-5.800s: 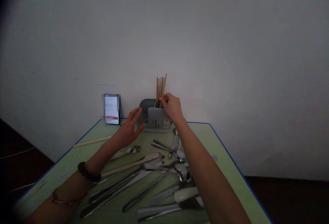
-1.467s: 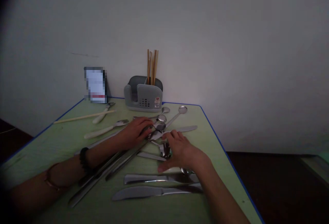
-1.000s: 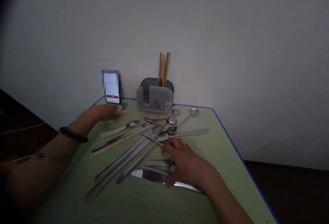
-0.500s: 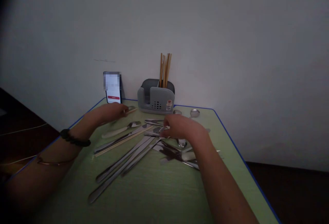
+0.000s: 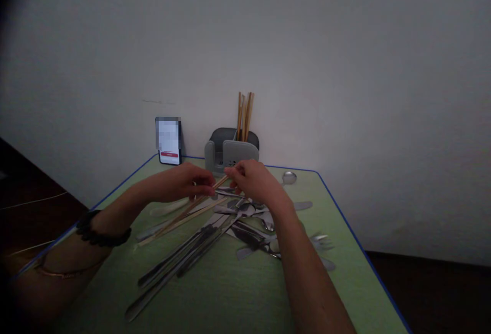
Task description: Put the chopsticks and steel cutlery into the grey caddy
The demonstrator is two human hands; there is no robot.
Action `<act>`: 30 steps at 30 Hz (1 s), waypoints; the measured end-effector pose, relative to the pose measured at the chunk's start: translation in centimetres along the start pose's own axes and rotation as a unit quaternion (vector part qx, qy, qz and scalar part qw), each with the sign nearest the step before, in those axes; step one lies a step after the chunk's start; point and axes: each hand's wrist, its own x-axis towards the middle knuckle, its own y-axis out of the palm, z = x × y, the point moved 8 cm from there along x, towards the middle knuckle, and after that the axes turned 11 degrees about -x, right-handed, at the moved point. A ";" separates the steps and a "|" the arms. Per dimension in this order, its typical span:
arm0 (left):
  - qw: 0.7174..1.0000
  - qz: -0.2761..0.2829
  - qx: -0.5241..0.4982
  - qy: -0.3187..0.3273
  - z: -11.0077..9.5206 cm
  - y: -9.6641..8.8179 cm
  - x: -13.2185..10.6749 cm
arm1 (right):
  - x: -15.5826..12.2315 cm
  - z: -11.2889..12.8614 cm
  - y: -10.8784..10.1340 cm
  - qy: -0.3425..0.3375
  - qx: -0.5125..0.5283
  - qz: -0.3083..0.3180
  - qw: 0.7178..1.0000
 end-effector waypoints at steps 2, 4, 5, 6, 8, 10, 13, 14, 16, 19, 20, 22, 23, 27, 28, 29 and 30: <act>0.999 -0.013 0.023 0.022 -1.4 0.2 -0.1 | 0.1 0.1 -0.7 -0.015 0.088 -0.024 0.996; 0.999 -0.033 0.012 0.039 -2.8 0.2 -0.3 | -0.1 0.0 -2.0 -0.024 0.151 -0.058 0.987; 0.998 -0.038 -0.006 0.047 -3.5 0.2 -0.5 | -0.4 -0.2 -2.9 -0.026 0.168 -0.082 0.982; 0.998 -0.034 -0.026 0.052 -4.0 0.3 -0.6 | -0.7 -0.4 -3.8 -0.026 0.180 -0.111 0.977; 0.997 -0.001 -0.057 0.048 -4.3 0.7 -0.9 | -1.3 -1.2 -5.6 -0.019 0.200 -0.175 0.964; 0.997 0.033 -0.060 0.029 -3.9 1.2 -1.0 | -1.8 -1.9 -6.6 -0.011 0.228 -0.230 0.946; 0.997 0.045 -0.054 0.010 -2.7 1.2 -0.8 | -1.8 -2.3 -6.5 -0.015 0.286 -0.249 0.925; 0.998 0.042 -0.056 0.010 -2.4 1.2 -0.7 | -1.6 -2.1 -6.2 -0.021 0.302 -0.237 0.923; 0.998 0.028 -0.053 0.016 -2.1 0.9 -0.4 | -1.2 -1.4 -5.4 -0.038 0.314 -0.202 0.927; 0.999 0.009 -0.030 0.026 -1.9 0.6 -0.1 | -0.9 -0.4 -4.6 -0.054 0.301 -0.158 0.939; 0.999 0.005 -0.027 0.027 -1.9 0.5 0.0 | -0.9 -0.2 -4.6 -0.057 0.299 -0.152 0.940; 0.999 -0.004 -0.023 0.030 -1.9 0.3 0.1 | -0.9 -0.2 -4.9 -0.062 0.303 -0.157 0.938; 0.999 -0.012 -0.018 0.030 -1.9 0.2 0.2 | -1.0 -0.2 -5.2 -0.066 0.308 -0.168 0.934; 0.999 -0.029 -0.014 0.029 -1.7 -0.1 0.3 | -1.0 -1.2 -6.2 -0.066 0.325 -0.230 0.915; 0.999 -0.027 -0.019 0.030 -1.7 0.0 0.3 | -1.0 -1.5 -6.4 -0.062 0.327 -0.243 0.911; 0.999 -0.023 -0.025 0.030 -1.7 0.0 0.2 | -1.0 -1.8 -6.5 -0.058 0.327 -0.254 0.908; 0.999 -0.019 -0.031 0.031 -1.6 0.1 0.2 | -1.0 -2.0 -6.5 -0.055 0.325 -0.262 0.907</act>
